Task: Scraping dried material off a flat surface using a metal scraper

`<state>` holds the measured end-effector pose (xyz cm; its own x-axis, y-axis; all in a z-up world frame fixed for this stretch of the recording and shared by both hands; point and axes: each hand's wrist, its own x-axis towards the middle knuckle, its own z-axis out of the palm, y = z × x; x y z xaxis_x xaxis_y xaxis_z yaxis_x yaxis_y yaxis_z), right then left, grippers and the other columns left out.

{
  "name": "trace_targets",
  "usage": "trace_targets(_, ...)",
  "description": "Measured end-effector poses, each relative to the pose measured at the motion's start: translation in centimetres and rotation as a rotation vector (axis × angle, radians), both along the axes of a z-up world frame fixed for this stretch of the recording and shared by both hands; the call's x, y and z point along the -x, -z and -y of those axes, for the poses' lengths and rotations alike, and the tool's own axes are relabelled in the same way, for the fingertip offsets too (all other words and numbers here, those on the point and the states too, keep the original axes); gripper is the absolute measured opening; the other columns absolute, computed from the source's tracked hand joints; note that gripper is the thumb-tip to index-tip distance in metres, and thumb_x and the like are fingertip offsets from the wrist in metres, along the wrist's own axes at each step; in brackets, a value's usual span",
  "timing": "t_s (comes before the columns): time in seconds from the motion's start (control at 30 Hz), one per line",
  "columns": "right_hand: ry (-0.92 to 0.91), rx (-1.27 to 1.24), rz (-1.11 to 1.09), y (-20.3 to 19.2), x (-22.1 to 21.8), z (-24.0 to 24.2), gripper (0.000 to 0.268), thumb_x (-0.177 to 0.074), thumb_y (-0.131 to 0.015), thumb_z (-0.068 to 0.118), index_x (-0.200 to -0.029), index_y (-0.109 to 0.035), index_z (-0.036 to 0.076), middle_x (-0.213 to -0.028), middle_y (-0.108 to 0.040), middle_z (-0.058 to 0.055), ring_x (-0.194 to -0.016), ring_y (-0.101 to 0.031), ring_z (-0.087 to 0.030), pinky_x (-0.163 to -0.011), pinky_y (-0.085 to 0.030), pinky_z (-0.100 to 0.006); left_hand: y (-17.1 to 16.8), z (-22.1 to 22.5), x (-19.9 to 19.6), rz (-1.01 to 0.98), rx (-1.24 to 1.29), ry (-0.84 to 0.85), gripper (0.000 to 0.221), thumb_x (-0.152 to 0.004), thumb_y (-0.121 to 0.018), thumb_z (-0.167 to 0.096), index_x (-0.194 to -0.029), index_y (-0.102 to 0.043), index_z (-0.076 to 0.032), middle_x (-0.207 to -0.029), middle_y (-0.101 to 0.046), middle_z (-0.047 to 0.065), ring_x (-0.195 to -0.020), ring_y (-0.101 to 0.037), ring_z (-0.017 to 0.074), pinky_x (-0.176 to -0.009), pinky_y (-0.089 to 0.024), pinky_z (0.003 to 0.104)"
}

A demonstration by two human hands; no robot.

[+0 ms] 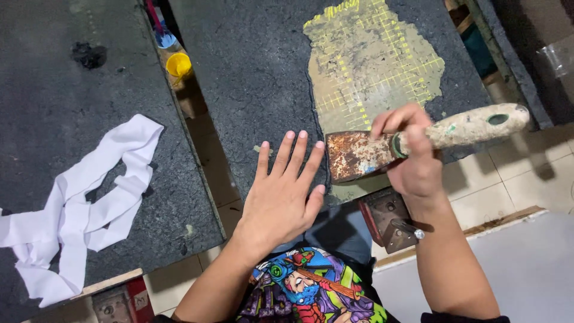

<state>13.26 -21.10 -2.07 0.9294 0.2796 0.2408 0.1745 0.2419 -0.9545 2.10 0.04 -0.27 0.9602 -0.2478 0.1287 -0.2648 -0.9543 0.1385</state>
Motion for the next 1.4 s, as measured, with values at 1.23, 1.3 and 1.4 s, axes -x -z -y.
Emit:
trace_targets(1.23, -0.011, 1.971, 1.165, -5.3, 0.5, 6.9, 0.073, -0.091, -0.035, 0.094, -0.084, -0.053, 0.023, -0.068, -0.065, 0.005, -0.065, -0.070, -0.019, -0.062, -0.050, -0.032, 0.2, -0.1, 0.8, 0.122, 0.130, 0.078, 0.039, -0.104, -0.053, -0.039, -0.135, -0.065, -0.018, -0.145, -0.060, 0.012, -0.141, -0.049, 0.0363, -0.114, -0.034, 0.065)
trace_targets(1.3, -0.115, 2.163, 0.927, -7.7, -0.3, 6.4, 0.075, -0.089, -0.026, 0.094, -0.090, -0.056, 0.024, -0.075, -0.069, 0.006, -0.066, -0.072, -0.016, -0.059, -0.054, -0.031, 0.2, 0.0, 0.9, 0.120, 0.134, 0.074, 0.038, -0.104, -0.055, -0.038, -0.134, -0.065, -0.017, -0.145, -0.060, 0.012, -0.140, -0.050, 0.0360, -0.114, -0.035, 0.065)
trace_targets(1.4, -0.198, 2.373, 0.570, -9.4, -0.8, 5.9, 0.075, -0.098, -0.014, 0.085, -0.094, -0.060, 0.026, -0.076, -0.071, 0.009, -0.066, -0.073, -0.011, -0.064, -0.059, -0.030, 0.4, 0.1, 0.8, 0.126, 0.145, 0.066, 0.035, -0.104, -0.057, -0.033, -0.132, -0.066, -0.015, -0.143, -0.061, 0.012, -0.140, -0.050, 0.0362, -0.113, -0.036, 0.067)
